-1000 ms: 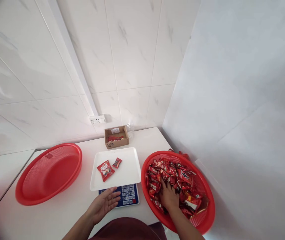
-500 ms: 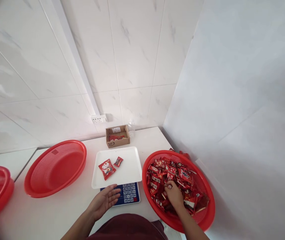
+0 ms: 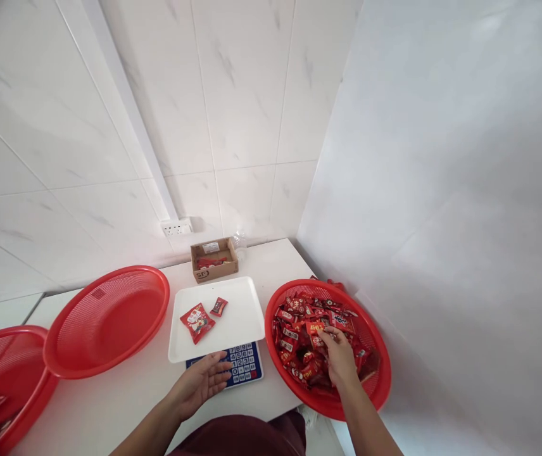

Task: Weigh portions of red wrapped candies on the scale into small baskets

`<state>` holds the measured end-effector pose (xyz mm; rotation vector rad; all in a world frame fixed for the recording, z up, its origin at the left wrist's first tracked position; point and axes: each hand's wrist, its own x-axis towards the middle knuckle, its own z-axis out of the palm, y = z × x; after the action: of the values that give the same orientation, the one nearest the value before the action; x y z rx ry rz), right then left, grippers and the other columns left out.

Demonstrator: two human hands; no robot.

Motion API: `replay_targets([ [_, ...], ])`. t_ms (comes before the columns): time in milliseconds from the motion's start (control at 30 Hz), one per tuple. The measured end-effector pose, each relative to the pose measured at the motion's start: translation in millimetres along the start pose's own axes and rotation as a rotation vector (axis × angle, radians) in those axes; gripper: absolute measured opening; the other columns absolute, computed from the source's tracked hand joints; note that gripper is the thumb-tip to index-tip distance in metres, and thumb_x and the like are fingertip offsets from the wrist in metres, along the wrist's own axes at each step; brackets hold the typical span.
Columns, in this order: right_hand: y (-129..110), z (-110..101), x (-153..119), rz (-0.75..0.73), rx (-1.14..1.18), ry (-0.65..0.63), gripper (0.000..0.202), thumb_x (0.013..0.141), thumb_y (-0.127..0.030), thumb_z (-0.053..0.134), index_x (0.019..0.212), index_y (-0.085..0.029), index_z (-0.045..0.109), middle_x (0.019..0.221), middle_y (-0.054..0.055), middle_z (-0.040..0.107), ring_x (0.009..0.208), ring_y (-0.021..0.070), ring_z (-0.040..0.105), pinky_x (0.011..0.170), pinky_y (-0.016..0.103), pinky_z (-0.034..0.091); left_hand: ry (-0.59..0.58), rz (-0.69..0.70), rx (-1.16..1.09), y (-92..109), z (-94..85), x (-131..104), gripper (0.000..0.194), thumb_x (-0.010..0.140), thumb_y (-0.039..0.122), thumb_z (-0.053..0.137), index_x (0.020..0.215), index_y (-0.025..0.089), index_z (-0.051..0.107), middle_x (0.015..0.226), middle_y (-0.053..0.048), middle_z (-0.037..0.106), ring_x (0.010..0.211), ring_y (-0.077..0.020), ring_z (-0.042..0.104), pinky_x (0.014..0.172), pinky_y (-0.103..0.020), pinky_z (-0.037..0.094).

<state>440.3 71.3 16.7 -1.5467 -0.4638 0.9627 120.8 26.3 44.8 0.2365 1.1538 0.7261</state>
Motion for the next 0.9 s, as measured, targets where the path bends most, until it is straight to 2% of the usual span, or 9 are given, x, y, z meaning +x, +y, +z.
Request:
replay_targets([
  [67, -6.7, 4.4, -10.5, 0.102, 0.063, -0.012, 0.043, 0.042, -0.033, 0.075, 0.078, -0.025, 0.053, 0.058, -0.008, 0.058, 0.05, 0.0127, 0.054, 0.047, 0.024, 0.044, -0.039, 0.006, 0.03, 0.6, 4.3, -0.8, 0.033, 0.081, 0.035, 0.061, 0.106, 0.016, 0.054, 0.099, -0.009, 0.067, 0.075, -0.0146, 0.065, 0.07, -0.026, 0.049],
  [133, -11.4, 9.0, -22.6, 0.138, 0.075, -0.052, 0.044, 0.043, -0.033, 0.076, 0.079, -0.025, 0.052, 0.058, -0.009, 0.057, 0.051, 0.0122, 0.054, 0.048, 0.024, 0.044, -0.095, 0.019, 0.076, 1.6, 10.9, -2.1, 0.033, 0.079, 0.035, 0.063, 0.105, 0.016, 0.055, 0.099, -0.009, 0.067, 0.076, -0.0145, 0.065, 0.07, -0.026, 0.048],
  [267, -12.6, 25.4, -51.1, 0.064, -0.028, -0.218, 0.039, 0.049, -0.036, 0.076, 0.078, -0.024, 0.053, 0.062, -0.008, 0.055, 0.054, 0.0114, 0.052, 0.049, 0.023, 0.041, -0.208, 0.051, 0.198, 4.0, 29.9, -5.2, 0.041, 0.073, 0.039, 0.069, 0.105, 0.017, 0.055, 0.1, -0.009, 0.066, 0.08, -0.0151, 0.064, 0.069, -0.026, 0.047],
  [400, -10.1, 50.8, -80.9, -0.054, -0.221, -0.499, 0.025, 0.058, -0.034, 0.069, 0.075, -0.022, 0.054, 0.058, -0.008, 0.047, 0.052, 0.0098, 0.043, 0.051, 0.023, 0.038, -0.306, 0.126, 0.297, 1.4, 44.6, -5.7, 0.047, 0.07, 0.045, 0.07, 0.106, 0.017, 0.057, 0.103, -0.008, 0.064, 0.08, -0.0148, 0.061, 0.07, -0.026, 0.045],
  [500, -10.2, 66.5, -98.1, -0.138, -0.339, -0.709, 0.017, 0.06, -0.031, 0.065, 0.071, -0.021, 0.055, 0.058, -0.007, 0.046, 0.054, 0.0101, 0.041, 0.053, 0.024, 0.037, -0.276, 0.217, 0.379, -6.1, 45.0, -2.2, 0.042, 0.069, 0.05, 0.069, 0.092, 0.015, 0.059, 0.082, -0.004, 0.066, 0.069, -0.0126, 0.058, 0.065, -0.025, 0.042],
  [600, -9.5, 73.8, -105.7, -0.119, -0.359, -0.813, 0.018, 0.061, -0.032, 0.064, 0.07, -0.021, 0.055, 0.059, -0.006, 0.049, 0.054, 0.0105, 0.041, 0.053, 0.024, 0.037, -0.193, 0.26, 0.395, -11.7, 38.2, 2.5, 0.042, 0.066, 0.053, 0.069, 0.079, 0.015, 0.057, 0.064, 0.0, 0.062, 0.059, -0.0119, 0.055, 0.063, -0.026, 0.04],
  [733, -3.3, 71.1, -98.5, -0.01, -0.307, -0.768, 0.026, 0.06, -0.037, 0.067, 0.076, -0.021, 0.055, 0.06, -0.006, 0.05, 0.052, 0.0104, 0.043, 0.051, 0.024, 0.037, -0.083, 0.28, 0.32, -3.2, 24.9, 7.1, 0.041, 0.067, 0.052, 0.068, 0.081, 0.015, 0.056, 0.067, -0.001, 0.062, 0.06, -0.0118, 0.055, 0.064, -0.026, 0.041],
  [833, 3.1, 64.9, -85.7, 0.05, -0.275, -0.654, 0.032, 0.061, -0.042, 0.067, 0.082, -0.022, 0.055, 0.06, -0.006, 0.051, 0.051, 0.0111, 0.046, 0.051, 0.024, 0.04, 0.003, 0.246, 0.172, 10.2, 13.5, 9.3, 0.048, 0.073, 0.046, 0.065, 0.107, 0.016, 0.052, 0.088, -0.005, 0.064, 0.072, -0.0139, 0.06, 0.071, -0.028, 0.045],
  [900, 6.5, 61.8, -78.9, -0.011, -0.314, -0.566, 0.033, 0.061, -0.046, 0.065, 0.082, -0.022, 0.055, 0.061, -0.005, 0.051, 0.052, 0.0124, 0.049, 0.051, 0.026, 0.043, 0.043, 0.206, 0.113, 15.5, 7.8, 9.0, 0.061, 0.077, 0.044, 0.062, 0.127, 0.019, 0.039, 0.099, -0.008, 0.062, 0.077, -0.0156, 0.062, 0.075, -0.031, 0.047],
])
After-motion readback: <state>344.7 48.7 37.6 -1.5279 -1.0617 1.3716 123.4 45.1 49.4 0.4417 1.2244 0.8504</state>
